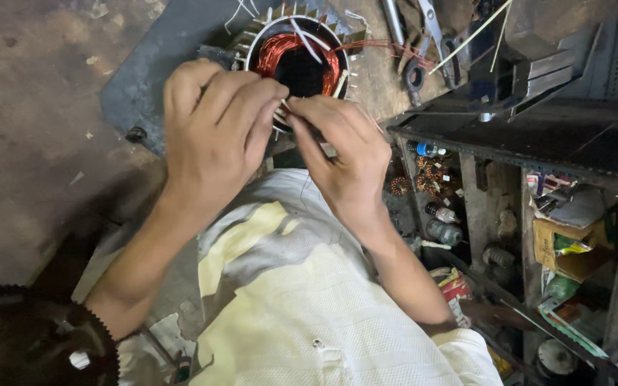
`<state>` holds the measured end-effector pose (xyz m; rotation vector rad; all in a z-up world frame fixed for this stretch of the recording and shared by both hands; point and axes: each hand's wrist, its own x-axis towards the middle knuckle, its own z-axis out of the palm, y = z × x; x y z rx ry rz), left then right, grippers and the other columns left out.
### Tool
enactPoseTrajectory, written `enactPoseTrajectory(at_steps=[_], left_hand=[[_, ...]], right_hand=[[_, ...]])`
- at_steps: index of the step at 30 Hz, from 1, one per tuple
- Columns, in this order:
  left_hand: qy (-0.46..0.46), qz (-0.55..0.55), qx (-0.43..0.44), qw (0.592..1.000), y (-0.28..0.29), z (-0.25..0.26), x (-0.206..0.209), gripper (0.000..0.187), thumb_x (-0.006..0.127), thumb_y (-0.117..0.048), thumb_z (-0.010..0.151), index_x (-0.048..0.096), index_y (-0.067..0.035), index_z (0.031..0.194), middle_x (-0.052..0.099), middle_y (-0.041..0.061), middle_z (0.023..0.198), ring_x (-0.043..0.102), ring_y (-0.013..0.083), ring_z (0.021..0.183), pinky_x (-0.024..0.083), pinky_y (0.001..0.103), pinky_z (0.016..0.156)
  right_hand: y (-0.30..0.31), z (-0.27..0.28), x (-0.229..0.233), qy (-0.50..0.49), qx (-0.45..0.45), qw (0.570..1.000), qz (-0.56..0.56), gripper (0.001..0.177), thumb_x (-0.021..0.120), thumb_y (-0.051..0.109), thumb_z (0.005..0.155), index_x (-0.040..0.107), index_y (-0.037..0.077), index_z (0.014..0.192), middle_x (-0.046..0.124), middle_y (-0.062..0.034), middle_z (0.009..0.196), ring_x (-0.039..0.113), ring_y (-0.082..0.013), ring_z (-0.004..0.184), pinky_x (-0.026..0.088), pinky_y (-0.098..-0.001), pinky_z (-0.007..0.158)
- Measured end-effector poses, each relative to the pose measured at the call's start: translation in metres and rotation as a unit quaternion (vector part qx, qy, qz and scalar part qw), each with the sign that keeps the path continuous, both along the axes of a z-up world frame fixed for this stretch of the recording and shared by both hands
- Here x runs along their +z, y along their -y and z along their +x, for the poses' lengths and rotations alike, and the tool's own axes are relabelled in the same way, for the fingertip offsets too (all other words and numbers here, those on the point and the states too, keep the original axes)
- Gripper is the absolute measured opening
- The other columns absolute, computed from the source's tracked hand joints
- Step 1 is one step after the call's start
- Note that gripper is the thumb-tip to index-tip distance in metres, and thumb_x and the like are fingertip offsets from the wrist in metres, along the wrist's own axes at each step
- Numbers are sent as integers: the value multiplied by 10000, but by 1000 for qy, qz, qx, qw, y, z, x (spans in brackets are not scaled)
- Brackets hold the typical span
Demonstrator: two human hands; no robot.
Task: The person is working on an electrical motor stator, using a thin wooden stick to manipulate and arrange the copper windings inside the stator slots. They also use a pair of scissors to cut a piece of white string or tape.
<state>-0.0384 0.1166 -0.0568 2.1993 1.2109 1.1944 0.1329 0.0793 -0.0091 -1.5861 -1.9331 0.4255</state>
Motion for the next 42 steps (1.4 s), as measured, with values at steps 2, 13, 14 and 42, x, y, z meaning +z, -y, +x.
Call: enactPoseTrajectory(at_steps=[2,13,14,42], left_hand=[[46,-39,22,998,1,3,-2,238,812,-58,1035,694,-114,1234,676,29,1184,558,270,1087,451,396,998],[-64,44,-98,992,-27,-32,25,357,697,-101,872,739,-98,1227,696,8,1119,639,209,1041,530,360,924],[-82,60,-96,990,-28,-31,26,359,690,-121,863,742,-105,1218,692,0,1125,643,201,1048,532,353,927],[-79,21,-71,994,-4,-17,13,293,682,-144,949,707,-99,1237,674,6,1231,603,214,1220,498,415,1101]], right_hand=[[-2,-3,0,-5,0,1000,5,235,815,-8,966,716,39,1174,718,-110,1137,716,-263,1059,570,-329,918],[0,-10,-11,-58,-73,995,18,165,794,-12,980,730,23,1128,741,-106,1099,740,-206,976,583,-295,898],[1,-10,-12,-61,-79,995,23,160,793,-12,980,728,22,1122,742,-105,1096,743,-204,975,585,-291,896],[11,-5,-5,122,22,992,-16,386,692,-116,841,707,48,1190,631,-137,1219,669,-311,1107,566,-401,929]])
